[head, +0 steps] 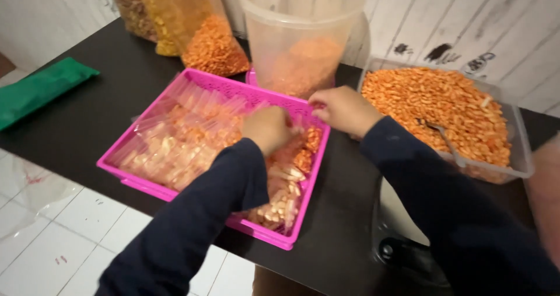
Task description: Weighing and packaging small orange snacks into plastic bags using a digital scale and a spoon.
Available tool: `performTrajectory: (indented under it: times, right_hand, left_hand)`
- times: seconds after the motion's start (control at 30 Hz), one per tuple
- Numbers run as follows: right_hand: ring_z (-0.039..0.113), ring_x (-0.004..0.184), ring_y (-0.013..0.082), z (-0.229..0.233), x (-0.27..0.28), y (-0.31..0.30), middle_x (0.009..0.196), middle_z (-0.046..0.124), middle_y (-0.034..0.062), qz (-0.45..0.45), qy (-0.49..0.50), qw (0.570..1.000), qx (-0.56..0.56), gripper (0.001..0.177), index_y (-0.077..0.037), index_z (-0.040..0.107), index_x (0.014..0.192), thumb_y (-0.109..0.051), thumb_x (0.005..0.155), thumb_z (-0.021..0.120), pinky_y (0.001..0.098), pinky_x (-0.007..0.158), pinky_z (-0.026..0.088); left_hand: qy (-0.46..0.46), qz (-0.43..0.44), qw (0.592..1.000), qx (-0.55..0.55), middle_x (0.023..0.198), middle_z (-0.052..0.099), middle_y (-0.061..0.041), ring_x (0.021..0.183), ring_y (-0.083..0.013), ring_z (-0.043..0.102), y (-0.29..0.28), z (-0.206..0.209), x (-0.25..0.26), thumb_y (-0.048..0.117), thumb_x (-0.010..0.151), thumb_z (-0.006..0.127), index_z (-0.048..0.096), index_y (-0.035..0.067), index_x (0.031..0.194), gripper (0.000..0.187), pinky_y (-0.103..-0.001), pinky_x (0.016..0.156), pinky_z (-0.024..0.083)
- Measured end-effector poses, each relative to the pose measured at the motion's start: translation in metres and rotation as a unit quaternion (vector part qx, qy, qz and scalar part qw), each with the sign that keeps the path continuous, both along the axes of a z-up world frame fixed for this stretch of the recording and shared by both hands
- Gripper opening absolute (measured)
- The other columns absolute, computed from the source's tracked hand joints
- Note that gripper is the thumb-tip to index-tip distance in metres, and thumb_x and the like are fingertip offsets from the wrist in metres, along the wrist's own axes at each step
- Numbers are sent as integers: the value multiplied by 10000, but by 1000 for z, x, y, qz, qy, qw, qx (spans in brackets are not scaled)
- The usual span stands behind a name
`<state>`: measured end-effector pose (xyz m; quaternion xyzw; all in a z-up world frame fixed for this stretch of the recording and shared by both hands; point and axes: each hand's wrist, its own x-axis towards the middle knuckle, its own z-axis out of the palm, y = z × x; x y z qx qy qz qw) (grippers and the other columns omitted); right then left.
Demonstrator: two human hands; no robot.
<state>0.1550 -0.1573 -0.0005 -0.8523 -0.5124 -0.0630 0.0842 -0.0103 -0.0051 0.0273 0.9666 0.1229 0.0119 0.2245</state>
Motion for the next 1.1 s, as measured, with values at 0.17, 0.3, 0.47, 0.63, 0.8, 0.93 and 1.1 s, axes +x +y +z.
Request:
performTrajectory:
  times: [0.17,0.3,0.47,0.63,0.8,0.93,1.1]
  right_hand:
    - [717,965,281,47,-50,-99,960,769,52,-62,95,981,158,191,-217,728,1100,-212,913,688,437,799,569]
    - [727,914,136,50,-82,-193,881,773,-42,-157,144,947,242,162,-269,746,1080,-254,921,719,324,802,568]
    - [706,864,96,58,-114,-313,851,781,-5,-290,181,896,283,182,-211,755,1092,-225,919,699,334,819,576]
    - [714,902,79,43,-108,-438,885,779,-34,-389,165,856,298,194,-265,755,1115,-271,927,710,286,845,546]
    - [702,942,230,-41,-70,-577,970,765,36,-470,-92,868,130,214,-289,759,1134,-316,929,703,357,847,560]
    - [714,1037,231,-26,-94,-574,1024,778,16,-547,-10,832,97,254,-260,755,1154,-271,936,627,345,930,545]
    - [708,990,216,-17,-105,-566,1003,760,-8,-546,38,805,230,229,-275,746,1137,-286,939,632,364,857,564]
  left_hand:
    - [-70,-54,996,31,1036,737,-228,1087,-431,677,-34,38,6,410,888,699,768,80,1074,385,-524,907,535]
    - [-115,-102,985,84,1013,737,-171,1047,-389,697,-101,59,35,466,888,694,764,148,1093,384,-499,841,555]
    - [-119,-238,963,42,1039,725,-155,1063,-374,696,-239,63,60,542,851,708,759,166,1087,447,-489,854,557]
    - [-221,-392,892,21,913,718,-119,956,-369,720,-383,10,111,444,838,714,764,205,978,281,-491,779,577]
    - [-210,-482,851,-13,968,704,-114,988,-344,726,-498,-39,162,298,872,672,736,189,1028,200,-419,848,590]
    - [-308,-499,809,32,932,710,-226,941,-380,722,-563,-127,221,221,896,683,747,63,1056,234,-401,825,586]
    - [-127,-462,871,112,1065,703,-124,1024,-384,708,-588,-122,231,678,677,726,615,94,1238,817,-550,834,584]
